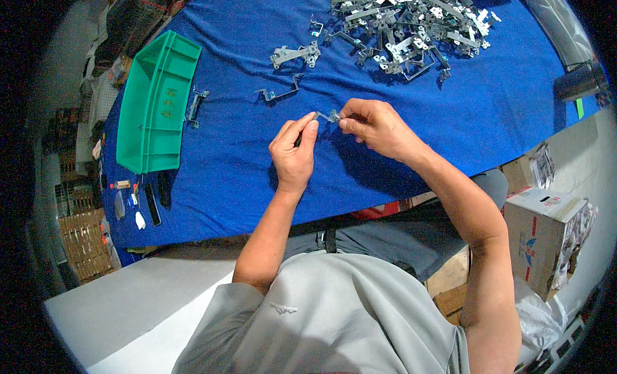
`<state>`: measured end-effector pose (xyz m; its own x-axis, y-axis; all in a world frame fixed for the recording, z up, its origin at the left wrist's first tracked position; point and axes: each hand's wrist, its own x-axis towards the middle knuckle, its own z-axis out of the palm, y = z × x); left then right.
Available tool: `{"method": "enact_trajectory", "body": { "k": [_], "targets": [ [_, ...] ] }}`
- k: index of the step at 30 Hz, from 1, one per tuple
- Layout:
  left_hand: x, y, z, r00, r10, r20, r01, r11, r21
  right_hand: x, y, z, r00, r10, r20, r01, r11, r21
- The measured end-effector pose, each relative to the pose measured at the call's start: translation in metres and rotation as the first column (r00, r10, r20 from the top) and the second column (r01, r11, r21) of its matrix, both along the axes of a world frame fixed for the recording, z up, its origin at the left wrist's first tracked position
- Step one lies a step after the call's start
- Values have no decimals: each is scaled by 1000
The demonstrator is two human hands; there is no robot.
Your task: The person assembles small metal brackets by connecting individual pieces together by hand.
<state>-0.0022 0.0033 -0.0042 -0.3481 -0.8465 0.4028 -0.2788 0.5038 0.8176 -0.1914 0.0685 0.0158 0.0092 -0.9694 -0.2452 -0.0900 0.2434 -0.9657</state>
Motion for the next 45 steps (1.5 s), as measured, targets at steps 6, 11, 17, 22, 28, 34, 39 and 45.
{"method": "enact_trajectory", "body": {
  "k": [6,11,17,22,28,34,39,45],
  "targets": [
    [-1,0,-1,997,-45,59,49,996,-73,4,-1,-8,996,-66,52,71,993,-93],
    [-2,0,1,995,-77,59,82,993,-86,4,-1,2,992,-27,-124,13,994,-106],
    [-1,-1,2,992,-109,70,114,991,-71,6,-3,-10,917,-304,-257,145,856,-496],
    [3,-3,2,979,-204,-13,201,972,-124,-5,-5,-9,976,-204,-72,180,951,-250],
    [6,-6,2,974,-220,-44,215,971,-100,1,-2,4,915,-63,399,59,998,23],
    [6,-2,-4,985,-49,-166,61,996,70,1,0,-5,965,-152,212,201,951,-233],
    [5,-3,-16,921,-18,-389,161,927,339,6,3,-7,799,-332,-501,-154,692,-705],
    [5,-5,-17,936,-42,-349,188,899,396,19,9,-9,600,-281,-749,-530,562,-635]
  ]
}}
